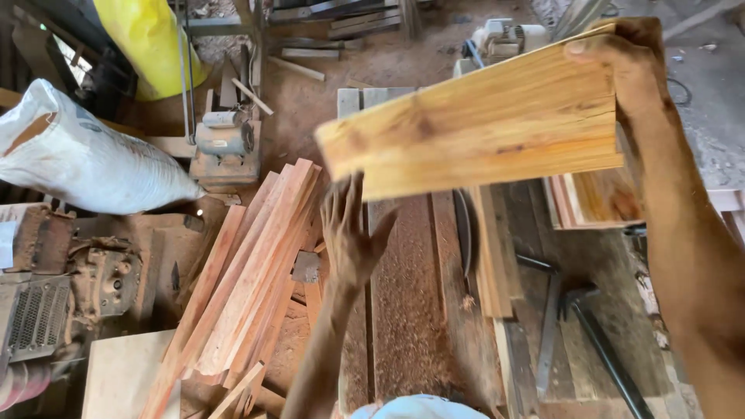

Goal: Cutting wooden boards using a table saw.

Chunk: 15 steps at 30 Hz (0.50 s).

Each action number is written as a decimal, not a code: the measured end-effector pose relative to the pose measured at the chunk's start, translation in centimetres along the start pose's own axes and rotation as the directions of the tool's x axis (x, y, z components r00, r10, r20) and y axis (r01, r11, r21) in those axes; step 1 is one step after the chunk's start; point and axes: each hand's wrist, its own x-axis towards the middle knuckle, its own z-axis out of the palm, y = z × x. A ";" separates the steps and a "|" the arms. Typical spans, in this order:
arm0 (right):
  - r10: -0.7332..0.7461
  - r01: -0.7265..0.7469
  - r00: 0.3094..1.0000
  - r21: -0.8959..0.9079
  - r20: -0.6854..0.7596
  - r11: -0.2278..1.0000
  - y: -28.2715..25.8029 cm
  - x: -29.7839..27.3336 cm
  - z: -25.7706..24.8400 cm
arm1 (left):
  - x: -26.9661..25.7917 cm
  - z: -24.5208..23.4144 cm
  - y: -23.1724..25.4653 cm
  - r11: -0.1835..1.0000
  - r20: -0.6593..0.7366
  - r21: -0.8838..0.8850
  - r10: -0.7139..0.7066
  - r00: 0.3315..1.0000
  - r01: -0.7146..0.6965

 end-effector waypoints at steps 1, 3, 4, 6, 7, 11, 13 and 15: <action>-0.006 0.006 1.000 -0.003 -0.010 1.000 -1.7 -1.0 -0.4 | 1.8 -1.0 1.7 1.000 -0.003 -0.005 0.011 1.000 -0.011; -0.069 0.076 0.987 -0.038 0.148 0.996 -5.2 -3.5 -0.6 | 4.9 -3.3 5.1 0.992 0.025 -0.031 0.120 0.993 -0.119; -0.070 0.076 0.988 -0.043 0.139 0.996 -6.7 -4.7 -0.8 | 4.8 -4.0 6.3 0.991 0.024 -0.038 0.128 0.992 -0.127; -0.053 0.061 0.972 -0.031 0.229 0.998 -9.3 -7.0 -1.0 | 4.7 -5.3 8.5 0.964 0.207 -0.222 0.196 0.959 -0.149; -0.053 0.062 0.975 -0.035 0.216 0.997 -9.3 -7.7 -1.5 | 3.1 -5.2 9.1 0.960 0.207 -0.229 0.209 0.956 -0.161; 0.194 -0.072 0.936 -0.379 0.295 0.923 -12.7 -11.9 -2.3 | -3.0 -6.3 12.9 0.916 0.416 -0.392 0.095 0.904 0.084; 0.287 -0.112 0.910 -0.488 0.299 0.866 -14.7 -14.2 -4.0 | -5.0 -6.4 15.1 0.914 0.358 -0.403 0.118 0.926 0.039; -0.039 0.000 0.970 0.161 0.242 0.987 -14.7 -17.3 -5.7 | -8.2 -6.9 16.5 0.845 0.451 -0.408 -0.142 0.881 0.345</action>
